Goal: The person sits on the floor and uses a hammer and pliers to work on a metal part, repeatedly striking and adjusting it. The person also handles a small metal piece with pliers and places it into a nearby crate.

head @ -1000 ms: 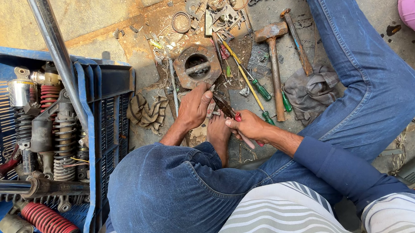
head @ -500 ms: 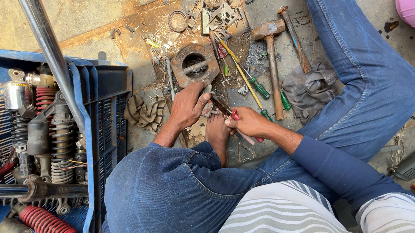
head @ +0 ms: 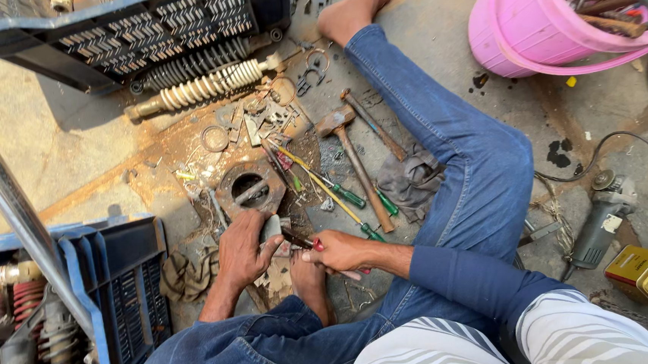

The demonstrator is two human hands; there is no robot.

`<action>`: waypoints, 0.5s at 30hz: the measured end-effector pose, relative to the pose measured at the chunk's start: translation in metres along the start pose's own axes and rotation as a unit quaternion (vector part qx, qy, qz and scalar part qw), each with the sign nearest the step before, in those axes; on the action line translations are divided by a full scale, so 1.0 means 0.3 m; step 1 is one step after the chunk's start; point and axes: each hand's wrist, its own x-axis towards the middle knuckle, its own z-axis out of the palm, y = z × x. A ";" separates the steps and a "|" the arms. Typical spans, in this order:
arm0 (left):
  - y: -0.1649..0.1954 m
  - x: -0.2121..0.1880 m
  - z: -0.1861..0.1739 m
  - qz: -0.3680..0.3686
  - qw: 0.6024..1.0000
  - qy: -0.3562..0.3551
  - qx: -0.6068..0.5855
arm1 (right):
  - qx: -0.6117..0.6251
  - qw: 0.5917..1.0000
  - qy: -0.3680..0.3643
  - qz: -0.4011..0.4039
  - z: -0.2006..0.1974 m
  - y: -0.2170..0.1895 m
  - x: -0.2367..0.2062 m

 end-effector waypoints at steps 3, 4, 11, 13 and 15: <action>0.026 0.006 -0.030 0.009 1.000 0.011 0.002 | 0.009 1.000 -0.011 0.002 0.008 -0.015 -0.019; 0.035 0.007 -0.040 0.025 0.999 0.015 0.014 | 0.031 0.999 -0.009 -0.007 0.015 -0.012 -0.021; 0.090 0.000 -0.112 0.093 0.992 0.009 0.084 | 0.190 0.977 -0.093 -0.024 0.055 0.046 0.011; 0.097 0.004 -0.129 0.121 0.986 0.002 0.116 | 0.231 0.964 -0.129 -0.017 0.044 0.059 0.014; 0.100 0.011 -0.141 0.151 0.978 -0.011 0.144 | 0.270 0.949 -0.165 -0.007 0.029 0.070 0.008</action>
